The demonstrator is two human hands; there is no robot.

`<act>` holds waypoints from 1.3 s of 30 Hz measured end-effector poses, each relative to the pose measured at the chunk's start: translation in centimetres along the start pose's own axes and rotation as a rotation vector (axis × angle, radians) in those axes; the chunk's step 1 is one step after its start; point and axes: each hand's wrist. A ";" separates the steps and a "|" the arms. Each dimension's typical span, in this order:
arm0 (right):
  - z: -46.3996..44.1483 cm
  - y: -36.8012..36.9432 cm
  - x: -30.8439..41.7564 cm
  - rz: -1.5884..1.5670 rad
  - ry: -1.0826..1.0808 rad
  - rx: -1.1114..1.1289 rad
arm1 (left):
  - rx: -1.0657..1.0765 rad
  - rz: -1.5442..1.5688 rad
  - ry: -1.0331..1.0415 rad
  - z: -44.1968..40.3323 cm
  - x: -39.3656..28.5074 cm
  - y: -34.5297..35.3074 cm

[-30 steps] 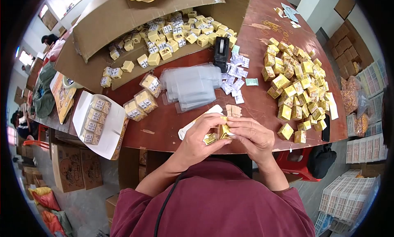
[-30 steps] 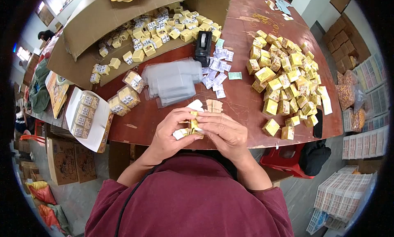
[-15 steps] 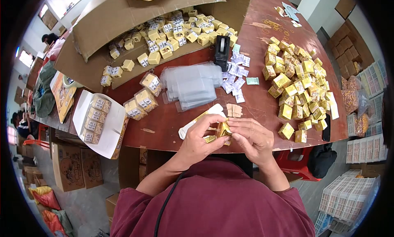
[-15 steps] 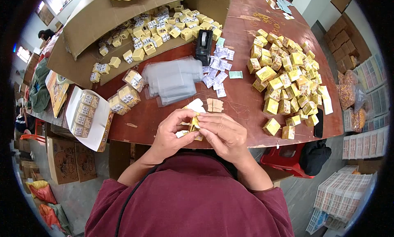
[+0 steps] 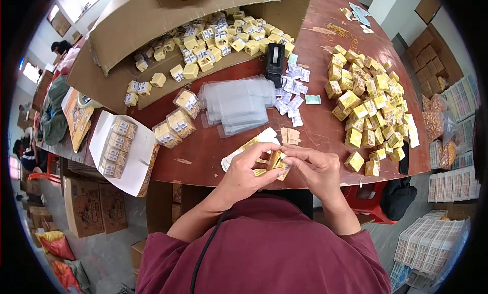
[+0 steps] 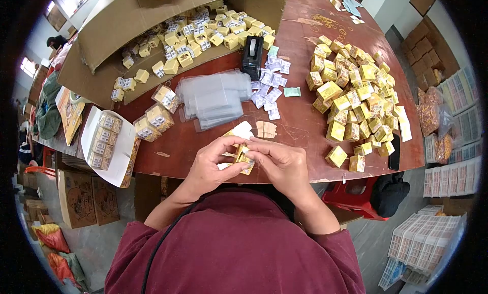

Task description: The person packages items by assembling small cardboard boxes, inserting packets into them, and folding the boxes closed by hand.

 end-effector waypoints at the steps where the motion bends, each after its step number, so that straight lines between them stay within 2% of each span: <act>1: -0.1 0.1 0.1 -0.032 0.039 -0.004 | -0.001 0.003 0.001 0.0 -0.1 0.0; 5: -0.2 0.3 -0.3 -0.179 0.159 -0.019 | -0.005 -0.039 0.039 0.0 -0.2 -0.2; 14: -0.8 0.1 0.2 -0.063 0.215 0.002 | -0.004 -0.033 0.017 0.1 -0.1 -0.2; 21: -0.7 0.2 -0.1 0.015 0.112 0.039 | -0.018 -0.026 -0.038 -0.4 -0.4 -0.1; 23: -0.6 -0.4 0.3 0.035 0.077 0.099 | -0.054 -0.031 0.034 -0.6 -0.2 0.1; 25: -0.6 -0.4 1.1 0.121 -0.069 0.144 | -0.105 -0.041 0.150 -0.4 0.9 0.4; 27: -0.2 -0.2 0.9 0.162 -0.173 0.200 | -0.105 0.136 0.011 -0.5 2.0 0.6; 30: -0.1 1.0 -0.2 0.265 -0.237 0.101 | -0.114 0.248 -0.101 -0.6 2.5 0.9; 32: -0.1 1.2 -1.0 0.189 -0.222 0.053 | -0.094 0.230 -0.160 -0.7 2.2 0.8; 35: -0.7 0.7 -1.9 0.161 -0.215 0.063 | 0.015 0.411 -0.139 -0.8 2.1 0.1; 38: -1.2 -0.2 -2.5 0.072 -0.180 0.172 | 0.095 0.237 -0.142 -0.4 1.4 -0.8; 39: -1.0 -0.2 -2.5 -0.047 -0.086 0.169 | 0.077 0.191 -0.074 -0.7 2.1 -1.2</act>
Point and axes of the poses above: each hand's wrist, its own z-axis away from the middle knuckle, its own y-axis out of the palm, x = y × z, and after that the axes turned 7 degrees about -x, right-handed
